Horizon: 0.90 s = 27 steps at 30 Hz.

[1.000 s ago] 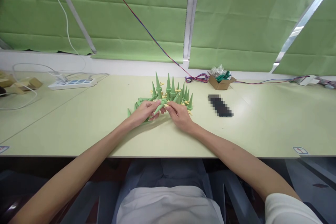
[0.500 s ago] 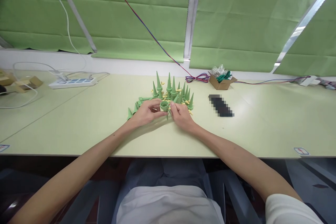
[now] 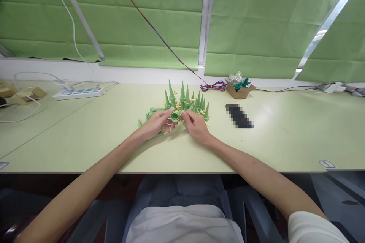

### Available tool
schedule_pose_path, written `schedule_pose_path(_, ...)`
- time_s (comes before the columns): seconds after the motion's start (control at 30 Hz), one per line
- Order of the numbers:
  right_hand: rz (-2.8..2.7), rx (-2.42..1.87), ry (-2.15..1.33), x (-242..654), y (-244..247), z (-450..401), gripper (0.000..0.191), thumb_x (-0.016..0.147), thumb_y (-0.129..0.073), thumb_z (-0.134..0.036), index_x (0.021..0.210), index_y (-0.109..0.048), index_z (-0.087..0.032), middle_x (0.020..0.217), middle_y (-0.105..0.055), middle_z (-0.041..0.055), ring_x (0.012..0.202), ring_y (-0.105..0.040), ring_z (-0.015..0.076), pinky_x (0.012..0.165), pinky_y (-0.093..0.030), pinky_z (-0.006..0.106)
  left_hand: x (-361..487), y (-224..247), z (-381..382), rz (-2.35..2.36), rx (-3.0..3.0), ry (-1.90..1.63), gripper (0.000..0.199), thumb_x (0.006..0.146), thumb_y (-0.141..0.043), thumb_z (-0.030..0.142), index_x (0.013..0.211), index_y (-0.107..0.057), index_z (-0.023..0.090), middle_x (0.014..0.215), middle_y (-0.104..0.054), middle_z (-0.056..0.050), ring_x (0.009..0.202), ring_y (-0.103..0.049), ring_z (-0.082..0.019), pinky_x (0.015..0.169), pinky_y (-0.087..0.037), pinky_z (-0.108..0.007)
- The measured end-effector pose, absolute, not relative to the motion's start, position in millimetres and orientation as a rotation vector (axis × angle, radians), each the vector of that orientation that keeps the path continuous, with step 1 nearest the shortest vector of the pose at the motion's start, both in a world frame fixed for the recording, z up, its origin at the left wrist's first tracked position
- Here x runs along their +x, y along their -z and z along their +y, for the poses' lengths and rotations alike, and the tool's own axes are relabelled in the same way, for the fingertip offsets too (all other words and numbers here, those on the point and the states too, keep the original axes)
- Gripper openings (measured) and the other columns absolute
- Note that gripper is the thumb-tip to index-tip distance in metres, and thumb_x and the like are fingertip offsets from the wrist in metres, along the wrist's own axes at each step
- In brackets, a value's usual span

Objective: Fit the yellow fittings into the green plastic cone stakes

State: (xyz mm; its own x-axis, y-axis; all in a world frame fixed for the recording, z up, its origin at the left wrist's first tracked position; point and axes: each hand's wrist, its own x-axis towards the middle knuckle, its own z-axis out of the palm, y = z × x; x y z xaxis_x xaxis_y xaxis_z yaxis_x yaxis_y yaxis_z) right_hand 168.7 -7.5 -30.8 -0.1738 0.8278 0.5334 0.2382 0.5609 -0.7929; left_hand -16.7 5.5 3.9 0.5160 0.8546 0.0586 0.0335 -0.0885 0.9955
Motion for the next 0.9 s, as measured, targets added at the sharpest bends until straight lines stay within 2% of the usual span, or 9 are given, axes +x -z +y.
schedule_pose_path(0.1, -1.747, -0.871, -0.675, 170, 31, -7, 0.045, 0.1, -0.041, -0.052, 0.068, -0.042, -0.021, 0.058, -0.043, -0.0031, 0.052, -0.039, 0.011, 0.052, -0.033, 0.026, -17, -5, 5, 0.748, 1.399, -0.742, 0.047, 0.088, -0.06, 0.059, 0.081, -0.059, 0.013, 0.067, -0.055, -0.002, 0.056, -0.053, -0.011, 0.047, -0.039, -0.023)
schedule_pose_path(0.27, -1.781, -0.841, -0.69, 171, 32, -6, 0.042, 0.101, -0.04, -0.051, 0.07, -0.038, -0.022, 0.056, -0.042, -0.004, 0.052, -0.039, 0.0116, 0.052, -0.032, 0.026, -19, -4, 5, 0.678, 1.315, -0.74, 0.039, 0.083, -0.071, 0.05, 0.075, -0.056, 0.014, 0.058, -0.043, 0.004, 0.055, -0.052, -0.01, 0.048, -0.038, -0.022)
schedule_pose_path(0.37, -1.791, -0.842, -0.706, 172, 31, -8, 0.043, 0.101, -0.039, -0.052, 0.07, -0.037, -0.023, 0.054, -0.042, -0.0041, 0.052, -0.04, 0.0121, 0.053, -0.032, 0.026, -20, -4, 4, 0.664, 1.377, -0.734, 0.036, 0.083, -0.071, 0.048, 0.078, -0.059, 0.014, 0.061, -0.048, 0.003, 0.054, -0.051, -0.009, 0.051, -0.039, -0.024)
schedule_pose_path(0.53, -1.832, -0.911, -0.674, 172, 29, -9, 0.048, 0.101, -0.037, -0.05, 0.062, -0.036, -0.022, 0.049, -0.04, -0.0034, 0.05, -0.038, 0.0116, 0.053, -0.031, 0.028, -20, -7, -1, 0.815, 1.818, -0.8, 0.03, 0.085, -0.067, 0.044, 0.078, -0.062, 0.016, 0.062, -0.055, 0.002, 0.052, -0.049, -0.01, 0.055, -0.039, -0.025)
schedule_pose_path(0.73, -1.82, -0.993, -0.613, 171, 30, -5, 0.053, 0.101, -0.036, -0.047, 0.054, -0.033, -0.022, 0.046, -0.039, -0.0028, 0.047, -0.036, 0.011, 0.052, -0.029, 0.029, -16, 1, 2, 0.853, 2.246, -1.088, 0.029, 0.087, -0.065, 0.04, 0.072, -0.063, 0.016, 0.084, -0.06, -0.004, 0.069, -0.051, -0.012, 0.056, -0.039, -0.024)
schedule_pose_path(0.9, -1.759, -0.998, -0.63, 169, 29, -5, 0.054, 0.101, -0.036, -0.053, 0.057, -0.036, -0.021, 0.048, -0.042, -0.0024, 0.049, -0.039, 0.0117, 0.053, -0.031, 0.028, -14, 6, 5, 0.923, 2.291, -1.186, 0.021, 0.089, -0.063, 0.037, 0.082, -0.064, 0.017, 0.092, -0.061, -0.005, 0.067, -0.051, -0.011, 0.055, -0.042, -0.022)
